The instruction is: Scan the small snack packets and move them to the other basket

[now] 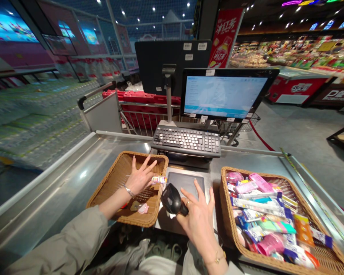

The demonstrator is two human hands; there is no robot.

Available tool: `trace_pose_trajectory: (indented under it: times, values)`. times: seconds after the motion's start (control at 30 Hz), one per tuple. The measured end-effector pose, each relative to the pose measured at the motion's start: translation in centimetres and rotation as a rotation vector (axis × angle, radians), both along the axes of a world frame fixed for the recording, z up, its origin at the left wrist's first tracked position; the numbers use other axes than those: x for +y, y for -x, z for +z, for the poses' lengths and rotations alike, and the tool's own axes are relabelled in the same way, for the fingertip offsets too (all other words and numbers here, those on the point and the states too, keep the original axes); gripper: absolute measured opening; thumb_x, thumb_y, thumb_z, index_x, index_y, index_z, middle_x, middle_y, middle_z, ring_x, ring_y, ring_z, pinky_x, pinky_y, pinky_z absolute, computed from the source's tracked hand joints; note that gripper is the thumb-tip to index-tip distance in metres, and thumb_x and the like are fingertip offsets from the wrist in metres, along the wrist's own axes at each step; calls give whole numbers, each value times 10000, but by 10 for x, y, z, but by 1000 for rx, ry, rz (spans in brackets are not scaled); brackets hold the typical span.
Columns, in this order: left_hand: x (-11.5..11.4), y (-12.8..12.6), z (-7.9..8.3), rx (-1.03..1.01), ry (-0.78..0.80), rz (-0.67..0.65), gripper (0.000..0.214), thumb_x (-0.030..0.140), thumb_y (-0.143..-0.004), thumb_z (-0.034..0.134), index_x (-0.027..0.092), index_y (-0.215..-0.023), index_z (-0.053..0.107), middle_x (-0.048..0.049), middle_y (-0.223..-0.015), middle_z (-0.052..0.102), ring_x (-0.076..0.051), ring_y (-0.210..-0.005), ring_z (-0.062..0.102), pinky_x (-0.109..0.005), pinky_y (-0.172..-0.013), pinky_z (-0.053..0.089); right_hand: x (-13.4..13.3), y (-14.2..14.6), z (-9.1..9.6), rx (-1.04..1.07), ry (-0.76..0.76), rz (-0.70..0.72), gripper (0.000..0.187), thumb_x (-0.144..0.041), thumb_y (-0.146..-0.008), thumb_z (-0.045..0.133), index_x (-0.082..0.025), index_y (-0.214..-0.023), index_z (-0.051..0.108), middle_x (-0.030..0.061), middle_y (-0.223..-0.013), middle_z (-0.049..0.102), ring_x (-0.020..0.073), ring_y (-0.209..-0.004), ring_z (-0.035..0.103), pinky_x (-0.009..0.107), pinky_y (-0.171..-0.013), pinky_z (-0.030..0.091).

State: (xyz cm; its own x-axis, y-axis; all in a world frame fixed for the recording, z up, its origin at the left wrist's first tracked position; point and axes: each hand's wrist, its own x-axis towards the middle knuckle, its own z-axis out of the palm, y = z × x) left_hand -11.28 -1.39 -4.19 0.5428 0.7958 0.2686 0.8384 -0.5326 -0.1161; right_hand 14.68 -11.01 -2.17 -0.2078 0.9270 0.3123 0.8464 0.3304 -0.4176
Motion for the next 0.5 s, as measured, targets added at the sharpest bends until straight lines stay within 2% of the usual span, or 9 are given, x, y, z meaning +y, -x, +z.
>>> trace_pose_trajectory:
  times: [0.17,0.5]
  values:
    - [-2,0,0,-35,17,-7,76,292,-807,697,221,-796,675,-64,-1474,478,-364,-1461,220,-752,-1064,-145,-1,-1,-1,3,-4,-3,293,-162,-635,598,-283,-864,735,-35,-1176,710,342,-1379,397,660,-1153,30]
    - [-9,-3,-2,-28,25,26,157,372,-792,694,217,-793,669,-69,-1473,482,-372,-1451,249,-726,-1065,-190,-2,-2,-2,-5,-9,-6,275,-167,-637,594,-263,-859,725,-29,-1193,703,355,-1388,378,661,-1152,35]
